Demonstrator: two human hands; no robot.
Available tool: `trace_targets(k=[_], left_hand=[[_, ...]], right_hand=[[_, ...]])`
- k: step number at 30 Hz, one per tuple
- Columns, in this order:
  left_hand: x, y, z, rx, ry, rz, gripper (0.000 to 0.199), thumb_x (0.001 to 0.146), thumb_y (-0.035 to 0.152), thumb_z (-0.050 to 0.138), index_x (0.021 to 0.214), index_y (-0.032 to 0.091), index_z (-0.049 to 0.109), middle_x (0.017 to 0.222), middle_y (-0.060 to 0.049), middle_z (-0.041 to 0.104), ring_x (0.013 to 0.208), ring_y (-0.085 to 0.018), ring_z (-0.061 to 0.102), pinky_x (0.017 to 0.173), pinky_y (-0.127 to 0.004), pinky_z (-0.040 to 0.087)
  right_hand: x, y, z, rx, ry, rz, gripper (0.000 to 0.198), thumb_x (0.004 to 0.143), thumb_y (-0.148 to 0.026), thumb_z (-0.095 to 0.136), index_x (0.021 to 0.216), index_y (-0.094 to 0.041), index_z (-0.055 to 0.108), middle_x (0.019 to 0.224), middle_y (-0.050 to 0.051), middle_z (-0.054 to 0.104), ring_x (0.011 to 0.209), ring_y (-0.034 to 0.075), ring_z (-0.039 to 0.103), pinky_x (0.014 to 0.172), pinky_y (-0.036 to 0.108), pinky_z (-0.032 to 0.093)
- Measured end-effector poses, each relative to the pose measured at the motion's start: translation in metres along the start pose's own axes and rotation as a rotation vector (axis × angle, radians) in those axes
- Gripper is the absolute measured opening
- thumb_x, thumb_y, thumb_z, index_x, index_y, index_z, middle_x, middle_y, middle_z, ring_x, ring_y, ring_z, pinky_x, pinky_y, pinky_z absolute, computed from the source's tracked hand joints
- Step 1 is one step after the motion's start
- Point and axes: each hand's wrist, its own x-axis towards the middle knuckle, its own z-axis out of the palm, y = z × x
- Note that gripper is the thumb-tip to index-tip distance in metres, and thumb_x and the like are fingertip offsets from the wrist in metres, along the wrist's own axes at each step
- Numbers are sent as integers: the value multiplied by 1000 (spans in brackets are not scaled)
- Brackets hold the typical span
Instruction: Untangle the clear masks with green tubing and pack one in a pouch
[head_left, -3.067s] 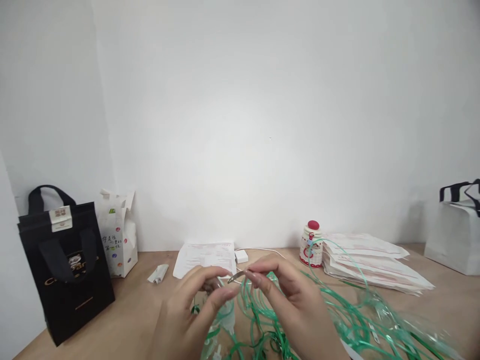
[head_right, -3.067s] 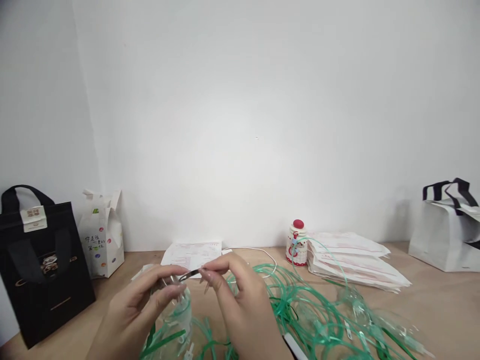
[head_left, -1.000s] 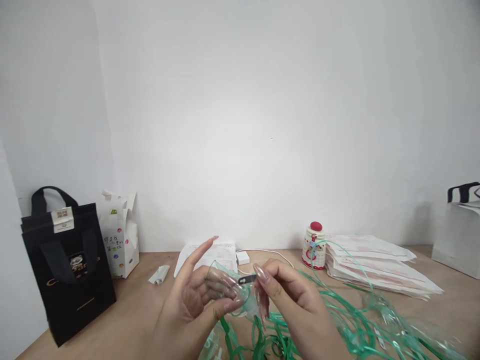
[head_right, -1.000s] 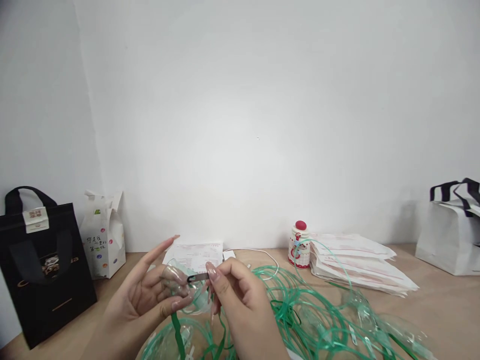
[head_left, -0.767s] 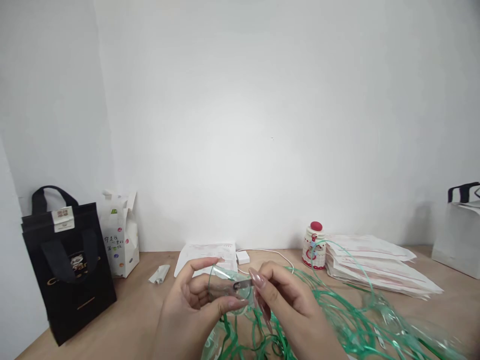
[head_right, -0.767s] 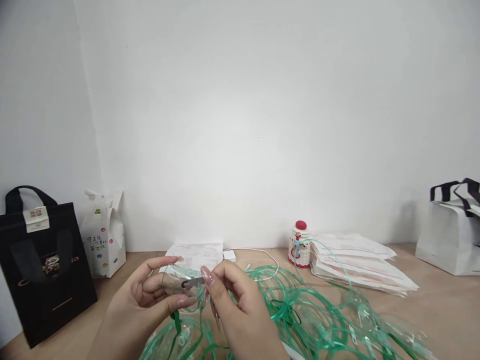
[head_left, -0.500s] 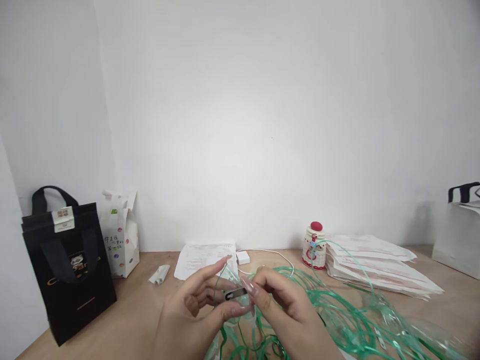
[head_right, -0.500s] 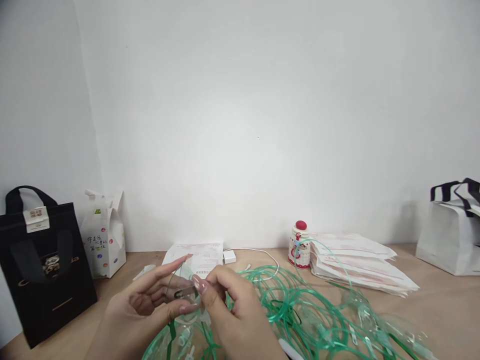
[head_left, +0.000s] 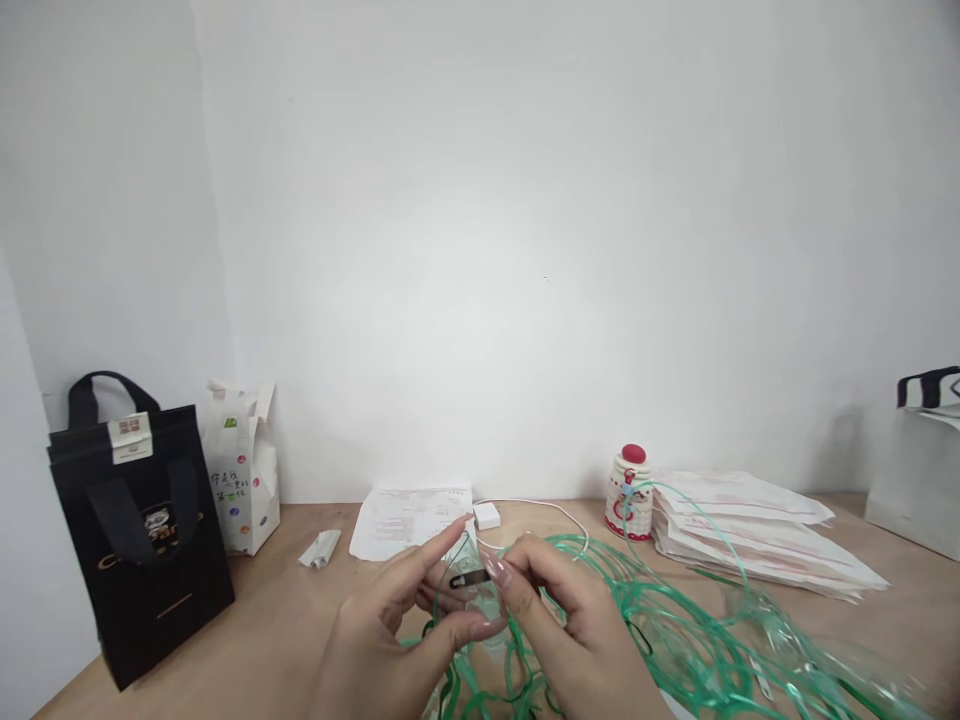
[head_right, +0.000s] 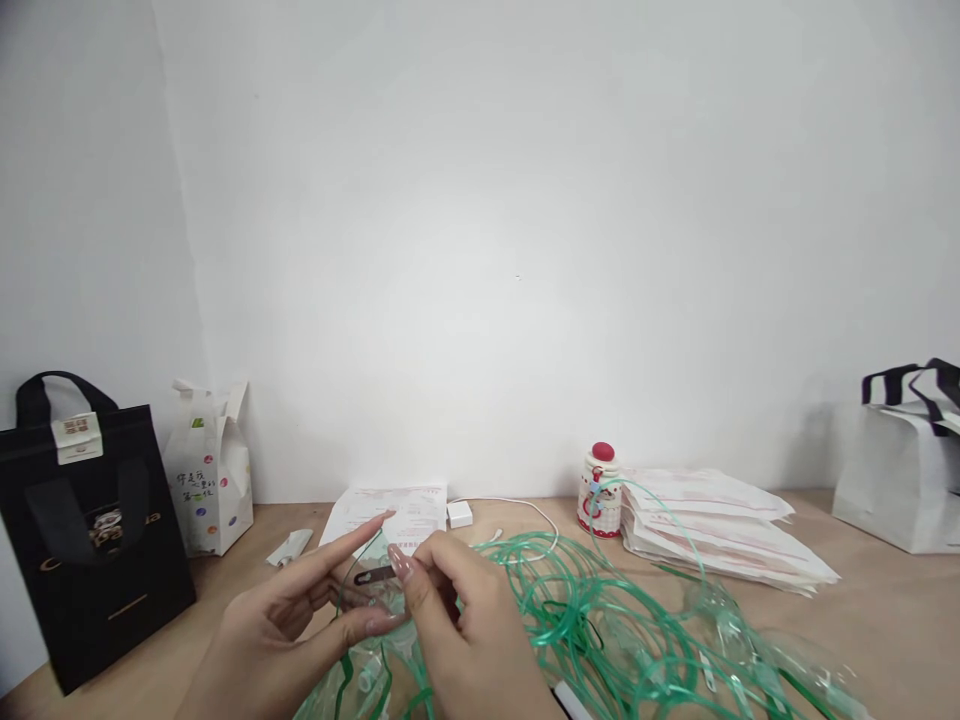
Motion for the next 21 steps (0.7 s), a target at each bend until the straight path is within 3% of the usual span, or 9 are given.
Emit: trace_targets(k=[3,8,21], left_hand=[[0,0,0,47,-53,23,51,62,20,75,112,28,65,70,3,67,73,-16,64,70,-24,55],[-3,2,7,-40,13,39,51,64,19,72,114,27,61,65,6,62,70,-14,62,69,-23,52],[-3,4,5,-46,-71,38,58,69,20,68,122,25,46,68,5,62,69,-14,60,71,-25,47]], right_hand=[[1,1,-2,-50,-15,29,35,88,-44,40,64,-20,45,60,-2,44,59,14,41,54,25,29],[2,1,-5,-48,-18,61,35,88,-44,40,63,-20,46,60,-1,46,60,15,43,55,26,30],[1,0,-10,-107,21,51,32,87,-40,41,63,-20,44,60,-2,40,59,14,39,55,25,30]])
